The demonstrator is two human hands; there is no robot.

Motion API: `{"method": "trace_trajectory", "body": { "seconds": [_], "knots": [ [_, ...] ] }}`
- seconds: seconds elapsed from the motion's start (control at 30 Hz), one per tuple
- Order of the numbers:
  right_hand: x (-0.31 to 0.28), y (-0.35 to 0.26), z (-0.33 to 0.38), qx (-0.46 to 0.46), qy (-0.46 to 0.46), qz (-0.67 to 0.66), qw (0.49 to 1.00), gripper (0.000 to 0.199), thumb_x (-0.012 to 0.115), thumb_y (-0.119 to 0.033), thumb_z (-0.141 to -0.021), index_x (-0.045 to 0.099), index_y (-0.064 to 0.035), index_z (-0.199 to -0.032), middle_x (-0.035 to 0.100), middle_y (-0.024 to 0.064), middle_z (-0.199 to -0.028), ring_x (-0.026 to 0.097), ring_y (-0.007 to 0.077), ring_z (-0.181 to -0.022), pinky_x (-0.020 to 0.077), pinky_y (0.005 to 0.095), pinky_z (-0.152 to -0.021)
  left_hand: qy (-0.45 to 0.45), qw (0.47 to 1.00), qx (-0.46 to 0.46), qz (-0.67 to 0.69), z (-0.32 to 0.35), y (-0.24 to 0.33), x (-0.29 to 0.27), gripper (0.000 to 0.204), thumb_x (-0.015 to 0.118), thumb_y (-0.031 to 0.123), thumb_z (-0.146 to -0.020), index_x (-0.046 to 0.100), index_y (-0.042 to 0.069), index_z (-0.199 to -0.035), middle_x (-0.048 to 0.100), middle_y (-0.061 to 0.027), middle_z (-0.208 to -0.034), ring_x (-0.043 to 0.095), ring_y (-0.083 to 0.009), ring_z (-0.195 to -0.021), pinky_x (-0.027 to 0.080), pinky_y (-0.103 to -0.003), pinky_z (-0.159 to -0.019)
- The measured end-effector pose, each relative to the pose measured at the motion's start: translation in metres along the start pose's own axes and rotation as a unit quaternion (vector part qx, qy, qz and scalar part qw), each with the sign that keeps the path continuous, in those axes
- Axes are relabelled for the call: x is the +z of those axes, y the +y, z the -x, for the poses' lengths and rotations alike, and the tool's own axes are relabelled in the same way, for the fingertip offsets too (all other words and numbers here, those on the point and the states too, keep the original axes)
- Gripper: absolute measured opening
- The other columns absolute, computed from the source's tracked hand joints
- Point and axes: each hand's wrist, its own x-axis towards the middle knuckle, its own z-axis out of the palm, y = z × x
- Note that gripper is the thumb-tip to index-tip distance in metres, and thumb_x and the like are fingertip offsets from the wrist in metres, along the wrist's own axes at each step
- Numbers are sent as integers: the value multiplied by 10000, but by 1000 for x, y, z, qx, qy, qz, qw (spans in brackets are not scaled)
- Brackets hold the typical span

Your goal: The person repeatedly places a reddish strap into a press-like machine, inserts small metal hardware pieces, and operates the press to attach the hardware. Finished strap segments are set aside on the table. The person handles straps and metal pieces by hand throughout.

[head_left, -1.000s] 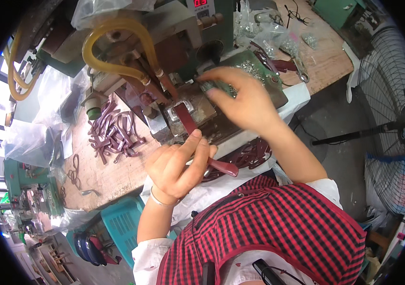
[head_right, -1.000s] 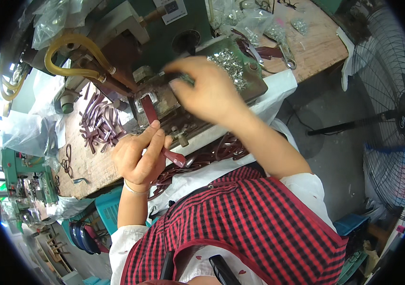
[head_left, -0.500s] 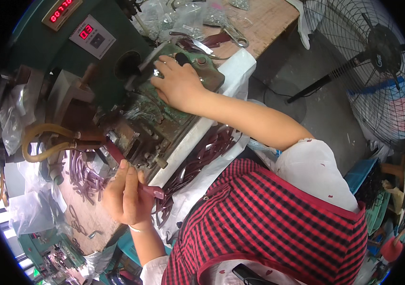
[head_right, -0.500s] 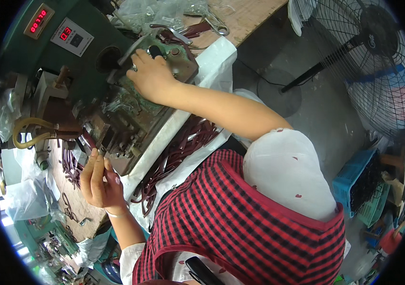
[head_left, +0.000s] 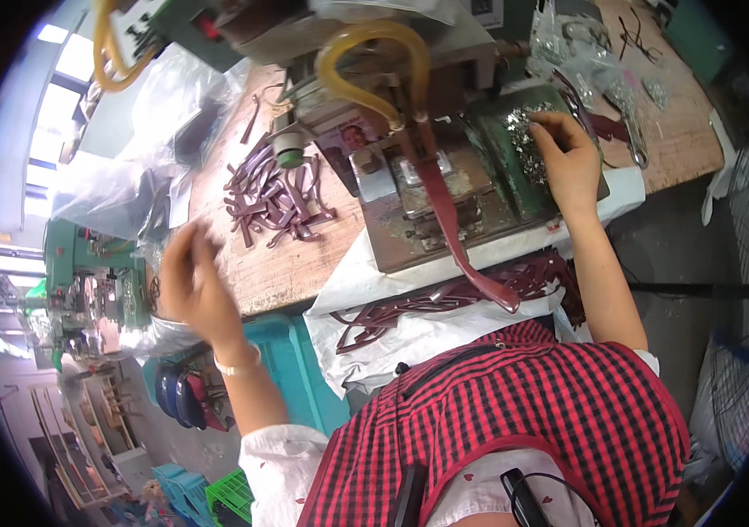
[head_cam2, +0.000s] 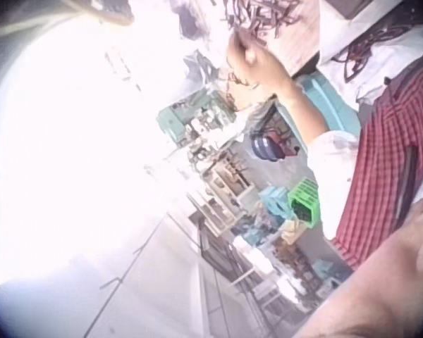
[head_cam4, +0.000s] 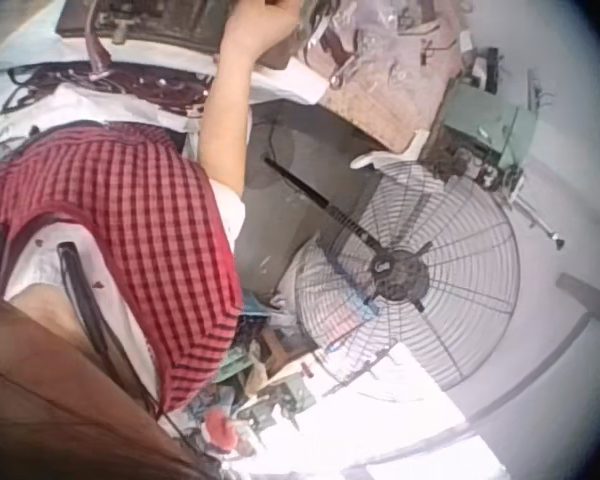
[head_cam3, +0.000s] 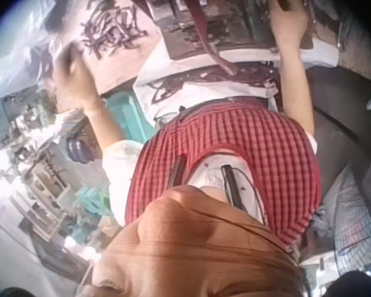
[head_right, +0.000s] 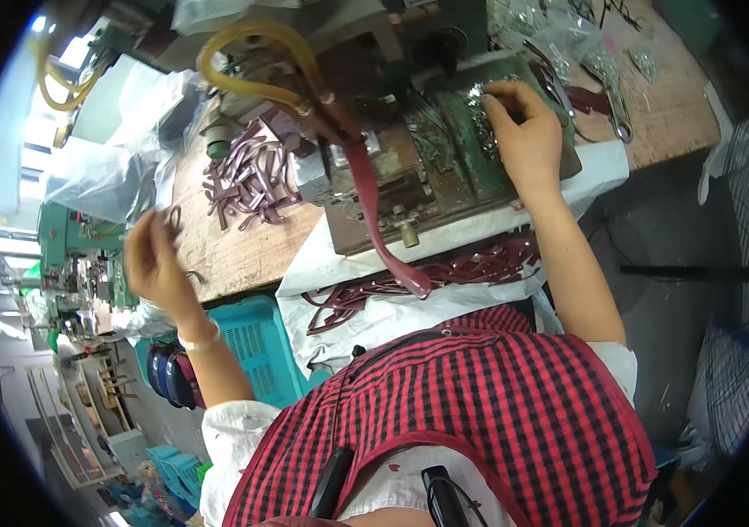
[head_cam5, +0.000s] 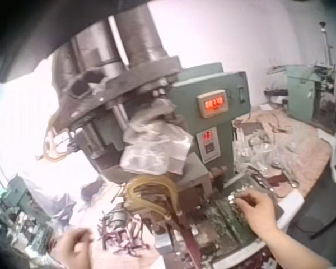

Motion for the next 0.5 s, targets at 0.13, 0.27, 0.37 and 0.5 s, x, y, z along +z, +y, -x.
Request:
{"method": "trace_trajectory", "body": {
  "seconds": [0.13, 0.27, 0.37, 0.5],
  "knots": [
    [19, -11, -1, -24, -34, 22, 999, 150, 698, -88, -944, 755, -35, -1072, 743, 39, -943, 655, 92, -818, 503, 247, -755, -180, 927, 14, -330, -15, -68, 55, 323, 768, 372, -900, 783, 51, -873, 715, -94, -985, 596, -261, -959, 454, -409, -877],
    [10, -3, 2, -96, -2, 121, 988, 177, 686, -84, -941, 769, -50, -1094, 752, 85, -974, 694, 175, -864, 518, 283, -803, -214, 850, -113, -468, 18, -149, 104, 521, 765, 564, -788, 800, 52, -880, 681, -124, -1105, 568, -347, -1113, 432, -496, -954],
    [-23, -14, 25, -100, 38, 187, 977, 184, 690, -62, -922, 769, -47, -1087, 739, 104, -975, 693, 216, -906, 519, 296, -831, -146, 892, -151, -399, 29, -167, 108, 377, 812, 446, -769, 808, 75, -833, 733, -123, -992, 650, -345, -984, 512, -450, -899],
    [-60, -18, 45, 14, 25, 138, 990, 193, 710, -34, -902, 762, -23, -1088, 741, 73, -995, 675, 138, -924, 515, 275, -837, -101, 960, -215, -146, 40, -150, 79, 230, 839, 229, -807, 773, 9, -802, 705, -108, -737, 651, -226, -687, 523, -360, -709]
  ]
}}
